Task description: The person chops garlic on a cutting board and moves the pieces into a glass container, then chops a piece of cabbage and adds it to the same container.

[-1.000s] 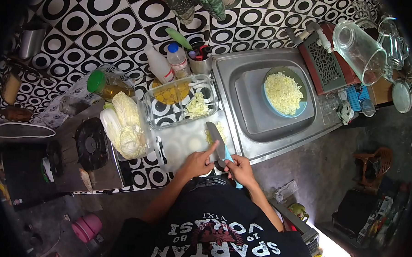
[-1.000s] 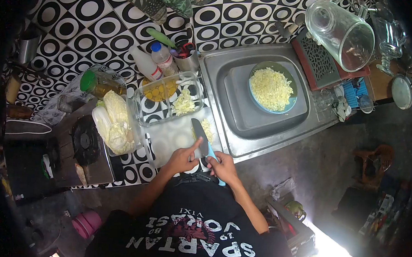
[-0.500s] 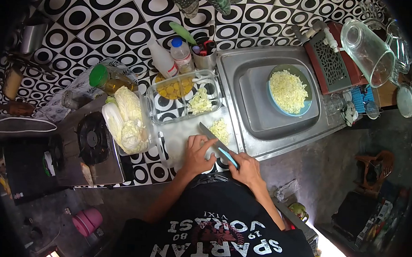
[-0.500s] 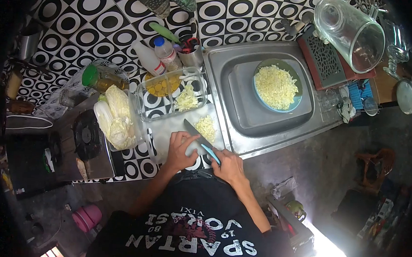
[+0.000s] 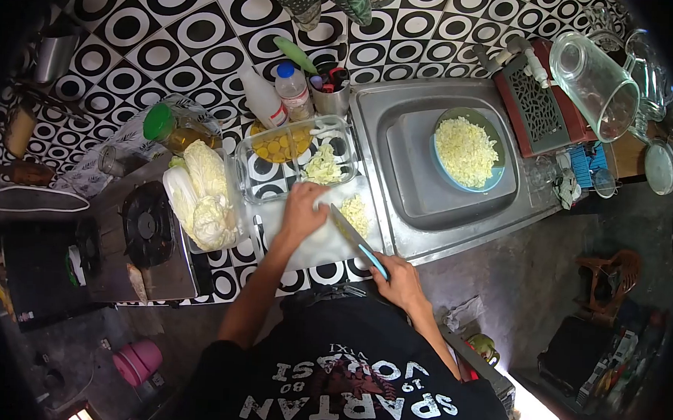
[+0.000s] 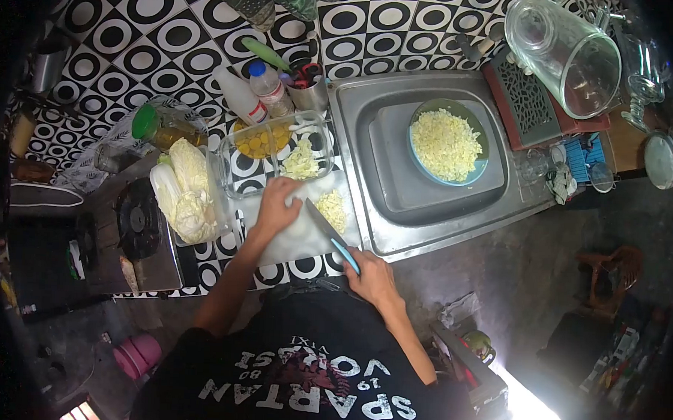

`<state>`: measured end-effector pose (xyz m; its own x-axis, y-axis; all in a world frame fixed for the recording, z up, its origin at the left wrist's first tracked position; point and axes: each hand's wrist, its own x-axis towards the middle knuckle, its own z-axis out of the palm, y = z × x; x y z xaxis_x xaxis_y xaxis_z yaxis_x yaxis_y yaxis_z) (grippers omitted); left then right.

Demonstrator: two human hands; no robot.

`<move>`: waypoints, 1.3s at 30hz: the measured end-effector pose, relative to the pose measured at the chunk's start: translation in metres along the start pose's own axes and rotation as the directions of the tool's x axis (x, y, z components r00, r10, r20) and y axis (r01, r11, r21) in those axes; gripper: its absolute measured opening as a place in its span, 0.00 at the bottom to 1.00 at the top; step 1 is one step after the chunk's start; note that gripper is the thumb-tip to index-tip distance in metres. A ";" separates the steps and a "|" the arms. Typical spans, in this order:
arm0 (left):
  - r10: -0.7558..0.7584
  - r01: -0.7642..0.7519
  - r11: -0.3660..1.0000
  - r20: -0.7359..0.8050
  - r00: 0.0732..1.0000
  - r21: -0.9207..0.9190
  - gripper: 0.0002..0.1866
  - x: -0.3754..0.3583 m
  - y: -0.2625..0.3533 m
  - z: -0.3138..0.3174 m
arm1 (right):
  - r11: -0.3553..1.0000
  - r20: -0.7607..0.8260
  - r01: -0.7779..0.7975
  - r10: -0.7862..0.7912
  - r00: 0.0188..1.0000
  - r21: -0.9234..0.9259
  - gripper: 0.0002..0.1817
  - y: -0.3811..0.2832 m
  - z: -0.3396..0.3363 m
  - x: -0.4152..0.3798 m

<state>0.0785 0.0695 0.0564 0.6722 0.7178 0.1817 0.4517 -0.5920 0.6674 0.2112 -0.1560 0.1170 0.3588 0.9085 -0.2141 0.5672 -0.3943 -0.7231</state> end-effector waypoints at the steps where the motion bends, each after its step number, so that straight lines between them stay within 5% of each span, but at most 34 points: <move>1: 0.001 -0.001 1.000 -0.006 1.000 0.000 0.15 0.010 -0.009 0.002 | 1.000 -0.001 0.005 -0.005 1.000 -0.003 0.16 0.001 0.000 -0.001; 5: -0.182 0.183 0.982 0.032 0.983 -0.049 0.15 0.050 -0.021 0.007 | 1.000 0.006 -0.022 0.022 1.000 0.022 0.16 0.003 -0.002 -0.003; 7: -0.389 0.383 0.921 0.194 0.901 0.065 0.17 0.065 -0.007 0.005 | 0.999 -0.056 0.015 -0.013 0.998 0.034 0.17 0.009 0.001 -0.004; 13: -0.378 0.343 0.921 0.216 0.900 0.185 0.12 0.075 -0.016 0.016 | 0.999 -0.073 -0.009 0.013 0.997 0.047 0.16 0.007 -0.012 -0.008; 17: -0.347 0.359 0.931 0.161 0.924 -0.057 0.11 0.070 -0.030 0.006 | 0.996 -0.065 -0.055 0.059 0.996 0.073 0.16 0.017 -0.012 -0.012; 19: -0.402 0.385 0.821 0.051 0.914 -0.421 0.12 0.063 -0.040 -0.005 | 0.996 -0.035 -0.080 0.082 0.996 0.043 0.16 0.020 -0.012 -0.012; 21: -0.454 0.390 0.775 -0.009 0.891 -0.497 0.13 0.051 -0.053 -0.018 | 0.999 -0.046 -0.011 0.012 0.999 0.035 0.16 0.021 -0.010 -0.010; 23: -0.462 0.351 0.860 -0.274 0.844 -0.369 0.12 0.034 -0.081 -0.017 | 1.000 -0.049 -0.008 0.009 0.999 0.019 0.16 0.021 -0.011 -0.008; 25: -0.475 0.431 0.876 -0.244 0.845 -0.215 0.14 0.016 -0.096 -0.028 | 0.999 -0.055 0.039 -0.039 0.998 -0.012 0.17 0.026 -0.006 -0.006; 27: -0.342 0.340 0.912 -0.030 0.939 0.230 0.15 0.005 -0.105 -0.032 | 0.997 -0.059 0.062 -0.064 0.996 -0.037 0.17 0.026 -0.003 -0.004; 28: -0.381 0.365 0.905 0.036 0.924 0.221 0.15 0.006 -0.103 -0.034 | 0.997 -0.059 0.070 -0.072 0.996 -0.033 0.17 0.025 -0.001 -0.004; 32: -0.331 0.341 0.906 -0.083 0.940 0.251 0.14 0.013 -0.098 -0.037 | 1.000 0.019 -0.002 0.002 1.000 -0.009 0.17 0.010 -0.004 -0.005; 34: -0.512 0.463 0.829 0.093 0.854 0.312 0.15 0.025 -0.098 -0.042 | 1.000 0.034 -0.007 0.008 0.999 -0.030 0.17 0.003 -0.005 -0.009; 39: -0.386 0.408 0.908 -0.190 0.903 0.094 0.11 0.023 -0.082 -0.041 | 1.000 0.045 -0.022 0.022 0.999 0.011 0.18 0.013 0.003 -0.015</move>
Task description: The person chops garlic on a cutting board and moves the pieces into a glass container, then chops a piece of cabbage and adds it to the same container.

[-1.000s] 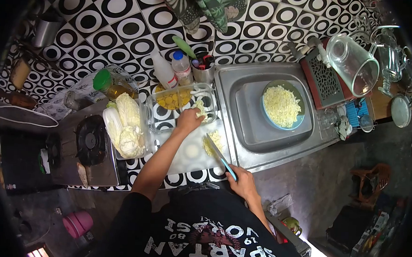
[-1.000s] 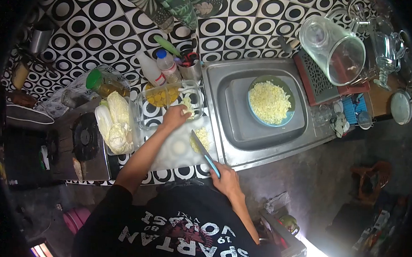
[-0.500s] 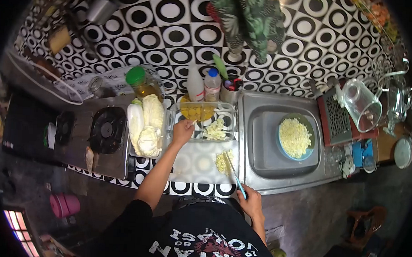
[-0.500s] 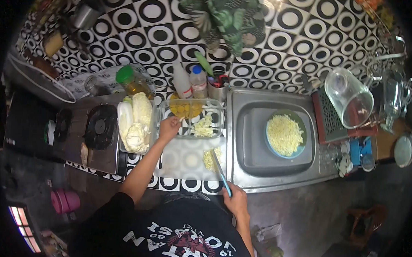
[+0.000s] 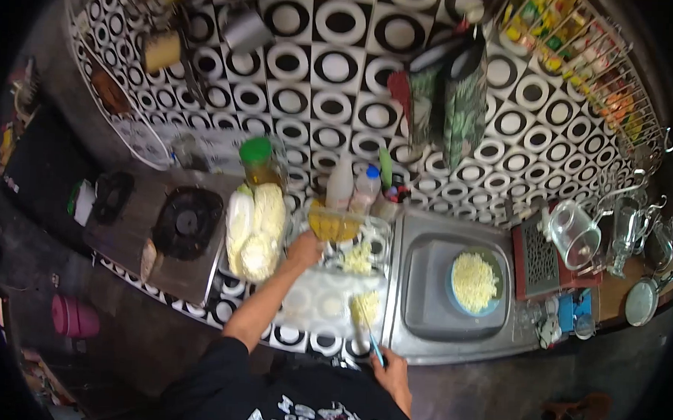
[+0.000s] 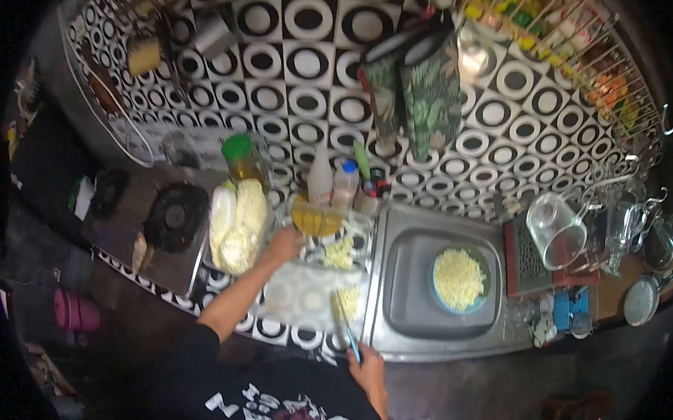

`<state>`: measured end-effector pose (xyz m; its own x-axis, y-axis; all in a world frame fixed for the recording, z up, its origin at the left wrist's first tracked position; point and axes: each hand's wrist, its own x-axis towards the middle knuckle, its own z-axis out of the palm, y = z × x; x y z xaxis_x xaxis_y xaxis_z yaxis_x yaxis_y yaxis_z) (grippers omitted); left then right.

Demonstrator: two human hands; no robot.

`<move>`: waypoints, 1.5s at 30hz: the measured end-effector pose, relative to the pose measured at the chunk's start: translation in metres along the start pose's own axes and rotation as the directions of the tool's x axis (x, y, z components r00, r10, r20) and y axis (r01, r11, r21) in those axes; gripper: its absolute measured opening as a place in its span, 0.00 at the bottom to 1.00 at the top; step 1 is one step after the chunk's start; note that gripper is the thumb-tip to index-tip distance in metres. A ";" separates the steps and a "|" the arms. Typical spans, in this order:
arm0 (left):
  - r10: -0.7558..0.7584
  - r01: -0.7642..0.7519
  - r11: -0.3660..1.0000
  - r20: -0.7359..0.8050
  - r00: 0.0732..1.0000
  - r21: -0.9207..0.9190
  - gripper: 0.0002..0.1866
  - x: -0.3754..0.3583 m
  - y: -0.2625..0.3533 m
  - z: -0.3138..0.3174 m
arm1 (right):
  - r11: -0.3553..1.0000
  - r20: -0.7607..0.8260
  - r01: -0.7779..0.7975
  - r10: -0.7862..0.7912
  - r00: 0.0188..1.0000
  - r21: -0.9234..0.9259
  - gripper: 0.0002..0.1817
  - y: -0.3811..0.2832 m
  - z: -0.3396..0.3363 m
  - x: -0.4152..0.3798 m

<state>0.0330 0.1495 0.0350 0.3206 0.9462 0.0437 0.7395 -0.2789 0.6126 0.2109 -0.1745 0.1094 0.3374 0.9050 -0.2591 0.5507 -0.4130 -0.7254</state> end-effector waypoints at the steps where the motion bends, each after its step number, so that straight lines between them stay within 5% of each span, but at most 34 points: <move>1: -0.015 0.014 1.000 0.072 0.997 0.023 0.10 0.004 -0.009 0.014 | 0.999 0.043 0.018 -0.017 0.999 -0.041 0.18 0.013 0.005 0.001; 2: 0.224 -0.258 0.912 0.140 0.964 0.319 0.09 0.006 -0.007 0.014 | 0.993 -0.002 0.110 -0.110 0.994 -0.031 0.19 0.017 0.008 0.003; 3: 0.097 -0.096 0.975 0.005 0.995 0.201 0.09 0.001 0.004 0.015 | 0.984 -0.030 0.179 -0.179 0.983 -0.025 0.19 0.033 0.018 0.007; 4: 0.300 -0.305 0.927 0.056 0.952 0.218 0.07 -0.007 0.002 0.006 | 0.974 -0.043 0.224 -0.225 0.973 -0.022 0.20 0.040 0.023 0.010; 6: 0.350 -0.339 0.934 -0.097 0.932 0.115 0.07 -0.016 0.006 0.002 | 1.000 0.151 -0.004 0.001 0.989 0.021 0.19 -0.008 -0.004 0.005; 7: 0.348 -0.353 0.935 -0.277 0.896 0.032 0.05 -0.020 0.015 0.003 | 0.999 0.142 0.019 -0.025 0.990 0.039 0.19 -0.002 -0.002 0.011; 14: 0.264 -0.278 0.961 -0.339 0.903 0.008 0.04 -0.028 0.012 0.015 | 0.969 0.032 0.247 -0.248 0.968 0.025 0.20 0.017 -0.001 0.025; 16: 0.180 -0.220 0.975 -0.465 0.867 -0.032 0.05 -0.034 0.021 0.016 | 0.982 0.123 0.168 -0.177 0.977 0.081 0.20 0.018 -0.008 0.026; 17: 0.288 -0.301 0.951 -0.540 0.791 0.066 0.05 -0.032 0.024 0.012 | 0.974 0.105 0.213 -0.221 0.970 0.080 0.19 0.025 -0.007 0.029; 26: 0.243 -0.270 0.963 -0.492 0.836 0.017 0.05 -0.059 0.019 0.005 | 0.947 0.213 0.226 -0.275 0.938 0.231 0.22 0.064 -0.005 0.058; 27: 0.250 -0.278 0.960 -0.570 0.783 0.040 0.05 -0.061 0.022 0.003 | 0.860 0.028 0.488 -0.496 0.868 0.148 0.22 0.061 -0.006 0.057; 28: 0.258 -0.282 0.958 -0.574 0.777 0.048 0.05 -0.057 0.019 0.000 | 0.856 0.021 0.495 -0.503 0.864 0.151 0.22 0.048 -0.011 0.058; 30: 0.212 -0.260 0.965 -0.539 0.815 -0.014 0.03 -0.060 0.015 0.002 | 0.930 0.149 0.368 -0.367 0.918 0.026 0.22 0.028 -0.025 0.052; 32: 0.173 -0.249 0.967 -0.574 0.800 -0.057 0.03 -0.052 0.021 0.000 | 0.885 0.048 0.465 -0.464 0.884 -0.006 0.22 0.024 -0.023 0.051; 34: 0.081 -0.151 0.986 -0.607 0.790 -0.065 0.04 -0.047 0.025 -0.001 | 0.934 0.172 0.356 -0.347 0.922 -0.021 0.20 0.010 -0.028 0.043; 36: 0.077 -0.235 0.962 -0.684 0.725 -0.141 0.06 -0.036 0.037 0.005 | 0.913 0.084 0.407 -0.403 0.911 -0.030 0.19 0.016 -0.020 0.040; 38: 0.081 -0.259 0.943 -0.611 0.788 -0.209 0.07 -0.041 0.045 0.010 | 0.959 0.115 0.264 -0.275 0.954 0.099 0.18 0.019 -0.009 0.033; 45: -0.046 -0.141 0.928 -0.481 0.875 -0.345 0.05 -0.127 0.034 0.042 | 0.999 -0.023 0.018 -0.017 1.000 0.041 0.23 -0.001 0.028 -0.007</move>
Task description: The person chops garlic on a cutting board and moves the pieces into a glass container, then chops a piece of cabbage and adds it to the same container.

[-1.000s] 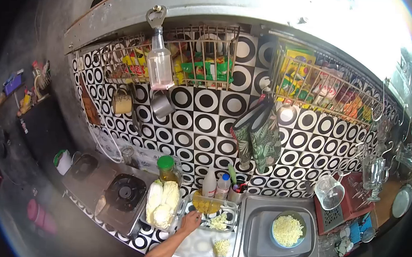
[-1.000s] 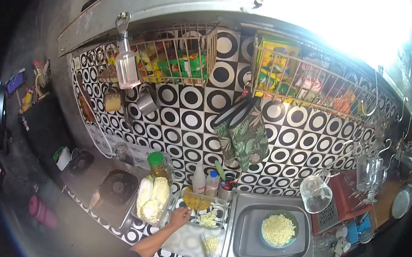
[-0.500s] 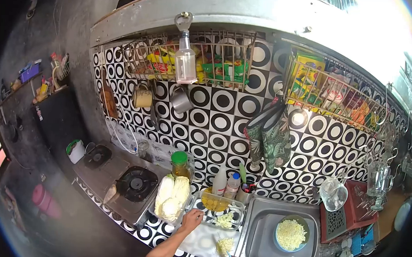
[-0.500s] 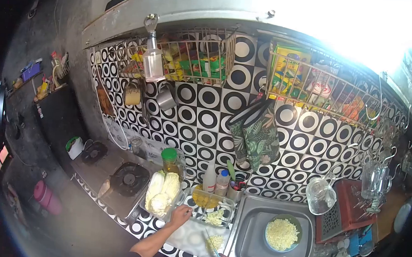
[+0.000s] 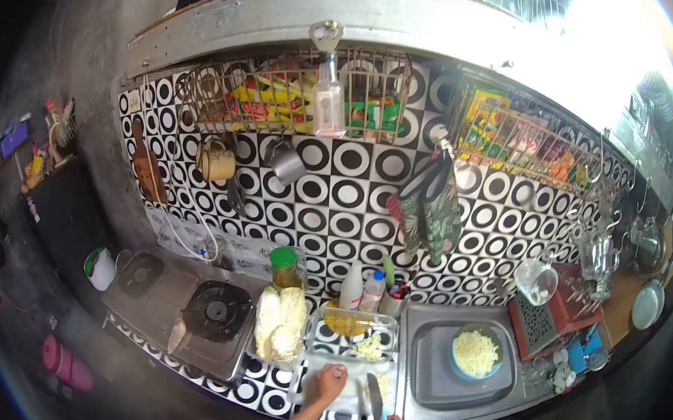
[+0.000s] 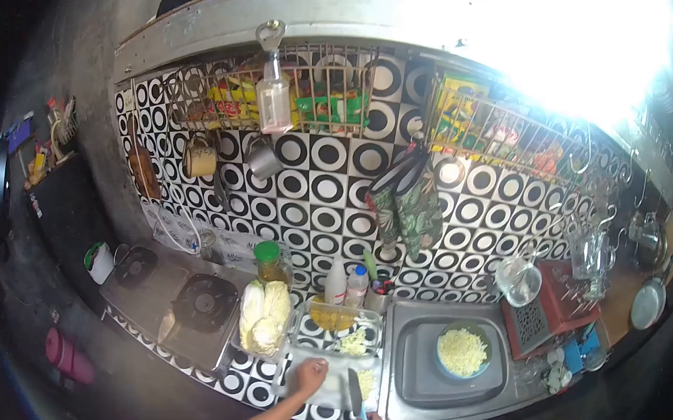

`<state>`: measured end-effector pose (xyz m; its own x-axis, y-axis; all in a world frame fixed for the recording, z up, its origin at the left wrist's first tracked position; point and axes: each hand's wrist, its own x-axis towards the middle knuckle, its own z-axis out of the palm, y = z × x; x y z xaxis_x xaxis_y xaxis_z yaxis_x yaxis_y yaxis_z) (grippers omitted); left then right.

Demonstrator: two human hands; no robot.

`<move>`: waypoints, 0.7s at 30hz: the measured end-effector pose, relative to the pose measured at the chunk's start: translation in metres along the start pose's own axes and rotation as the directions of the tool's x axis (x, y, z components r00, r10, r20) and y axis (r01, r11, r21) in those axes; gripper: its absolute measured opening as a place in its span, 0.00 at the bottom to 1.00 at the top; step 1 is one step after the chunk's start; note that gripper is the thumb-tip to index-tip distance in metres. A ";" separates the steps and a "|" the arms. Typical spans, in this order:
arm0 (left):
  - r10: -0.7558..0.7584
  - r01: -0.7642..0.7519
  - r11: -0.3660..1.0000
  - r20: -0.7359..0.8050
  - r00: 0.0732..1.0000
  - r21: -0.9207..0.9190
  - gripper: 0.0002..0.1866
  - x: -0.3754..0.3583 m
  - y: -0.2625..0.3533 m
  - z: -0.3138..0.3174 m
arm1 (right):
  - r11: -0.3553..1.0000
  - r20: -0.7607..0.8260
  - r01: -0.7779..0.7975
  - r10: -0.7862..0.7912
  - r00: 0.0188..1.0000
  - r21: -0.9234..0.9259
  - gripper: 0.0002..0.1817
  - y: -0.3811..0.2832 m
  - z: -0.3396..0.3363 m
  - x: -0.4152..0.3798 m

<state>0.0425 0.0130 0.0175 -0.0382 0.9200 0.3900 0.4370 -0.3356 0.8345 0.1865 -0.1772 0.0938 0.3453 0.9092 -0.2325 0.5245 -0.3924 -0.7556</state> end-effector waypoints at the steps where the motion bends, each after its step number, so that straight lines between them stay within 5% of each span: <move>1: -0.045 0.045 0.999 0.048 0.998 0.002 0.06 -0.018 0.000 -0.008 | 1.000 0.017 -0.019 0.019 1.000 0.016 0.23 -0.003 0.007 -0.002; 3: -0.095 0.098 0.995 0.098 0.991 -0.021 0.07 -0.047 0.000 -0.020 | 1.000 0.028 -0.012 0.012 1.000 -0.005 0.30 -0.002 0.025 -0.003; 7: -0.133 0.145 0.989 0.258 0.957 -0.027 0.08 -0.070 -0.011 -0.036 | 0.983 -0.109 -0.004 0.024 0.994 0.183 0.22 -0.011 0.058 -0.004; 8: -0.107 0.126 0.991 0.299 0.948 -0.045 0.08 -0.069 -0.014 -0.039 | 0.982 -0.235 0.148 -0.119 0.965 0.113 0.18 0.002 0.074 -0.001; 13: -0.077 0.076 0.997 0.404 0.912 0.018 0.10 -0.059 -0.022 -0.055 | 0.986 -0.212 0.032 0.003 0.977 0.162 0.16 -0.023 0.086 -0.008; 17: -0.010 0.025 0.999 0.469 0.883 -0.024 0.12 -0.053 -0.028 -0.059 | 0.989 -0.316 0.142 -0.125 0.940 0.030 0.14 0.004 0.092 0.001; 21: -0.084 0.081 0.996 0.563 0.822 0.030 0.13 -0.045 -0.020 -0.064 | 0.972 -0.357 -0.004 0.090 0.930 0.235 0.11 -0.017 0.081 -0.022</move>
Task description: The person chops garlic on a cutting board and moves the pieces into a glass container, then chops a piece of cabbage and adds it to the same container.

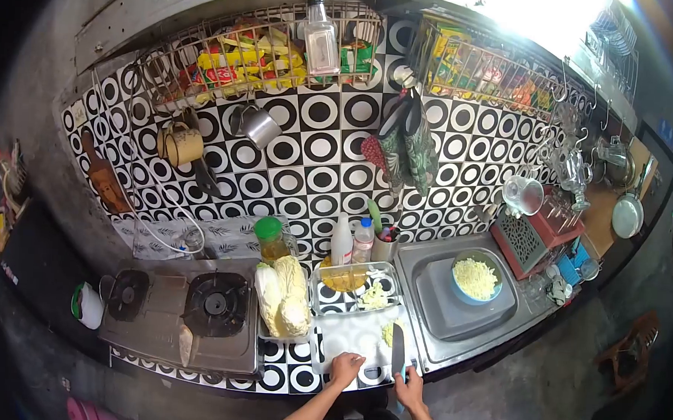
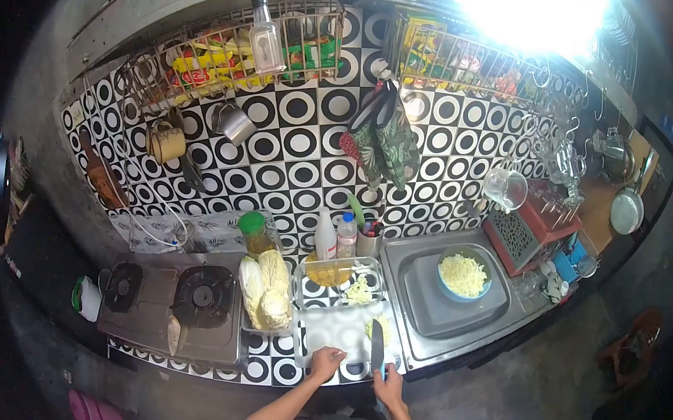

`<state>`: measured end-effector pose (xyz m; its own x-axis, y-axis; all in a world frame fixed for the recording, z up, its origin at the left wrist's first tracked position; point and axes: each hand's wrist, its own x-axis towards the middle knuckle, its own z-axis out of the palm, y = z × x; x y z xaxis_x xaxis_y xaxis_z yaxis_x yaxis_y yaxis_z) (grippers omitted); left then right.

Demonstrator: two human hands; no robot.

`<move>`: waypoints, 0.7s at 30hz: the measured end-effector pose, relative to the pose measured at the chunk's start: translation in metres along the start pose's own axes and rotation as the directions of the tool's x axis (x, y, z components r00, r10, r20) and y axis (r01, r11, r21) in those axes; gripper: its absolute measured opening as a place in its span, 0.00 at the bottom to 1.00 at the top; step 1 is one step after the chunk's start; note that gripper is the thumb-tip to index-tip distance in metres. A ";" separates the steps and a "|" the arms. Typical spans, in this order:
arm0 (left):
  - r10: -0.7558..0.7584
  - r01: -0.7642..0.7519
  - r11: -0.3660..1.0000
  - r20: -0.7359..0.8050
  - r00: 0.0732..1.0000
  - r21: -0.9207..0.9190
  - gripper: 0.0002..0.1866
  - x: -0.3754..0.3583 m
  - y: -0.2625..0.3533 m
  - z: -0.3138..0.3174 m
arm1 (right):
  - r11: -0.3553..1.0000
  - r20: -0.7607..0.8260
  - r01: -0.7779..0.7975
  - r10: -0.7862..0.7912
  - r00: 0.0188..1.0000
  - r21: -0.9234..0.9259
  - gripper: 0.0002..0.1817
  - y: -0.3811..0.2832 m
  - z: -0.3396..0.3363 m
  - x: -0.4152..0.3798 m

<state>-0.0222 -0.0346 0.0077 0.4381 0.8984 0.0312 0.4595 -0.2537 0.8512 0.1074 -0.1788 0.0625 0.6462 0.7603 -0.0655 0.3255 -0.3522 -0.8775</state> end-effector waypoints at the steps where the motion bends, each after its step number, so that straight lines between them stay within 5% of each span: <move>1: 0.002 -0.002 1.000 -0.004 1.000 -0.001 0.13 0.002 -0.003 0.003 | 1.000 -0.042 0.012 -0.013 0.999 -0.019 0.11 0.014 0.005 -0.004; 4: -0.043 0.043 0.999 0.023 0.999 -0.014 0.14 0.001 -0.004 0.011 | 0.981 -0.097 0.160 -0.171 0.981 -0.109 0.13 0.038 0.017 -0.014; 8: -0.138 0.136 0.990 -0.052 0.989 -0.046 0.13 0.000 -0.006 0.023 | 0.969 -0.018 0.204 -0.208 0.978 -0.142 0.18 0.050 0.023 -0.009; 10: -0.185 0.185 0.983 0.003 0.983 0.016 0.13 0.004 -0.007 0.028 | 0.976 0.098 0.118 -0.102 0.990 -0.181 0.22 0.031 0.013 -0.003; 21: -0.346 0.353 0.928 -0.076 0.935 0.118 0.15 0.003 0.014 0.028 | 0.960 0.276 0.255 -0.216 0.936 -0.114 0.20 0.044 -0.004 0.025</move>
<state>0.0070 -0.0450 0.0051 0.1921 0.9552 -0.2253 0.6720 0.0393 0.7396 0.1405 -0.1775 0.0239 0.3442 0.9389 -0.0029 0.5558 -0.2062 -0.8053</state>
